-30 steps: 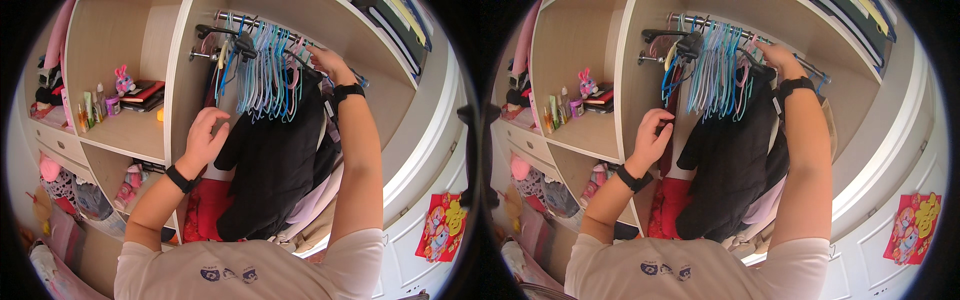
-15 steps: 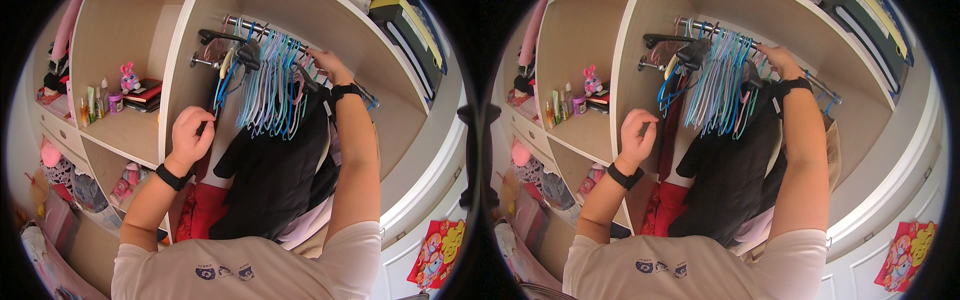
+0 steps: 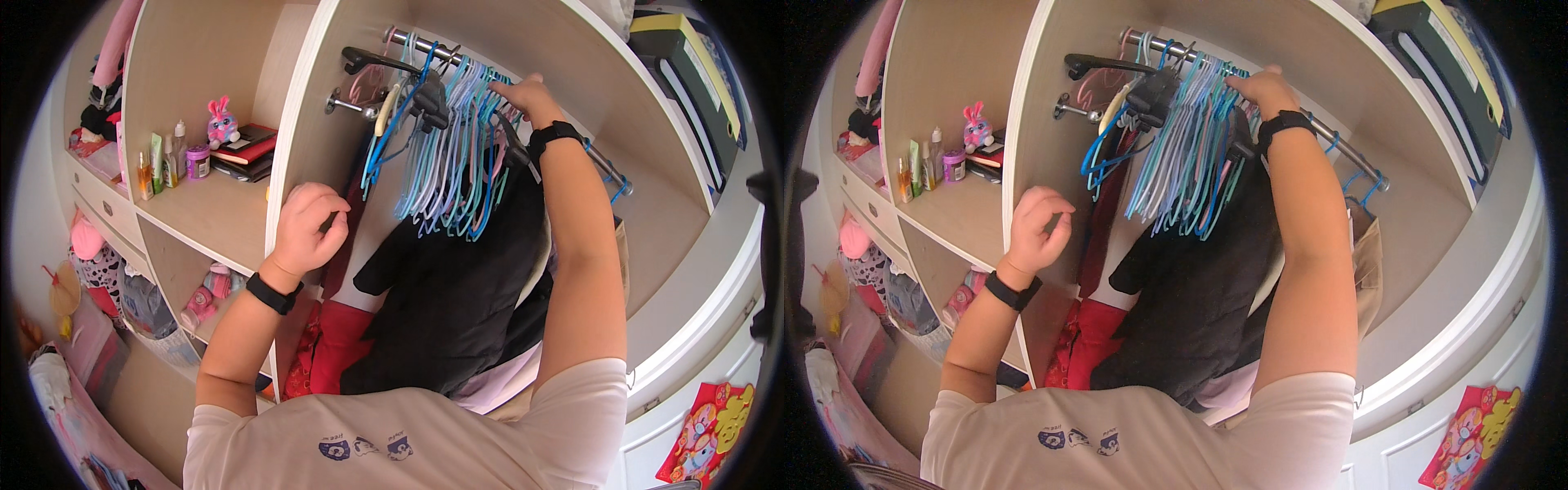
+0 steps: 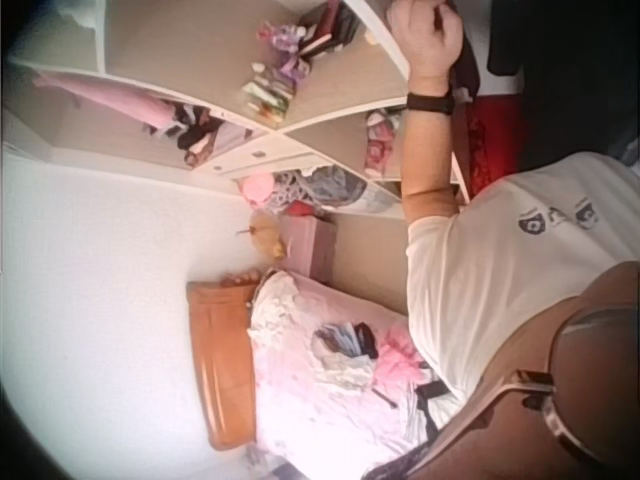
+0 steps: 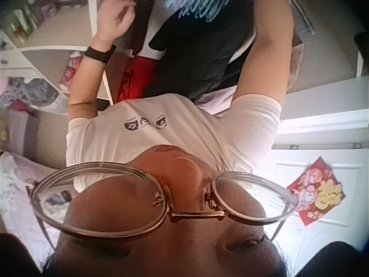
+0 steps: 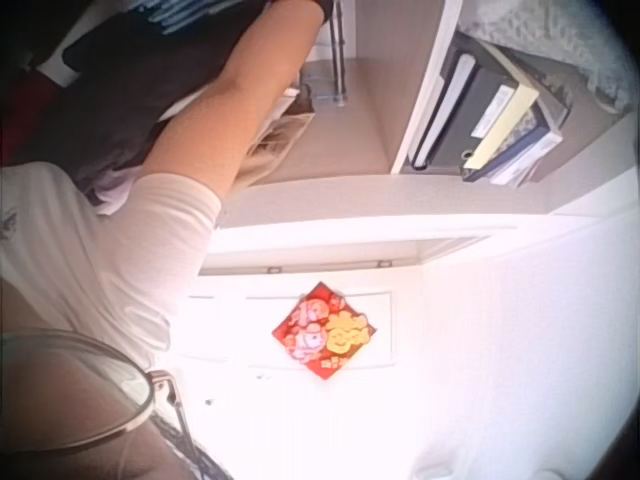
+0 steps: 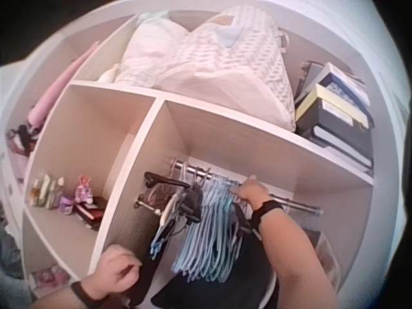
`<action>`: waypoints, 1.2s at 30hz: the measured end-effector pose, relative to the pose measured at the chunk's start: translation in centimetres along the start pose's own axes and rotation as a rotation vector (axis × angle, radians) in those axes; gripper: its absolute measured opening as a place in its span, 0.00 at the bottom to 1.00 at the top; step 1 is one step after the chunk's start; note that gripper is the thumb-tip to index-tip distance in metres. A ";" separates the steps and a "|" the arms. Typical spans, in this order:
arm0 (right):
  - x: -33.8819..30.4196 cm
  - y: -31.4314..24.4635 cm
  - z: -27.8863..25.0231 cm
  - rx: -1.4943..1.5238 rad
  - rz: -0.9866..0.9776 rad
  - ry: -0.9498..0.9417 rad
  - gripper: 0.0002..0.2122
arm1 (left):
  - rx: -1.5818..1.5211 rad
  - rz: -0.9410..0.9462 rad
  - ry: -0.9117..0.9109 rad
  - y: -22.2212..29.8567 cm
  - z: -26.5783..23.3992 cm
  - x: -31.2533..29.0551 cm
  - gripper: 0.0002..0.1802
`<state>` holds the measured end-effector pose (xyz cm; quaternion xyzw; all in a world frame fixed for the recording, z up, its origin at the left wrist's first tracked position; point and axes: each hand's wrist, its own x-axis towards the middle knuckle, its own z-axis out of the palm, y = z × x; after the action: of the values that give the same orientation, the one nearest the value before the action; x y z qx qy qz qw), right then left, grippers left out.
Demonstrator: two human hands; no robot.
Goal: The person removes a black jacket from a hanger, lays it on a bed, and buttons it. They then hang the jacket back in a wardrobe and gather multiple empty hangers, moving them to a drying rack in the living area.
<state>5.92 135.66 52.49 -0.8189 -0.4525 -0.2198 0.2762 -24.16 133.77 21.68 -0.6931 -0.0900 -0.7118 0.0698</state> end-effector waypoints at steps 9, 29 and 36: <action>-2.8 -2.0 -1.1 -0.157 0.035 0.089 0.41 | -0.026 0.020 -0.018 0.0 -0.3 -0.1 0.07; 3.1 -0.1 0.2 -0.064 0.045 0.156 0.37 | -0.097 0.012 -0.056 -0.2 -0.5 -0.2 0.07; 3.4 0.7 -0.3 0.032 -0.014 0.234 0.37 | -0.114 0.014 -0.084 -0.2 -0.6 -0.2 0.07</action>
<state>8.12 137.28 54.58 -0.7799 -0.4263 -0.3087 0.3389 -24.82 133.78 21.48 -0.7258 -0.0472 -0.6855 0.0314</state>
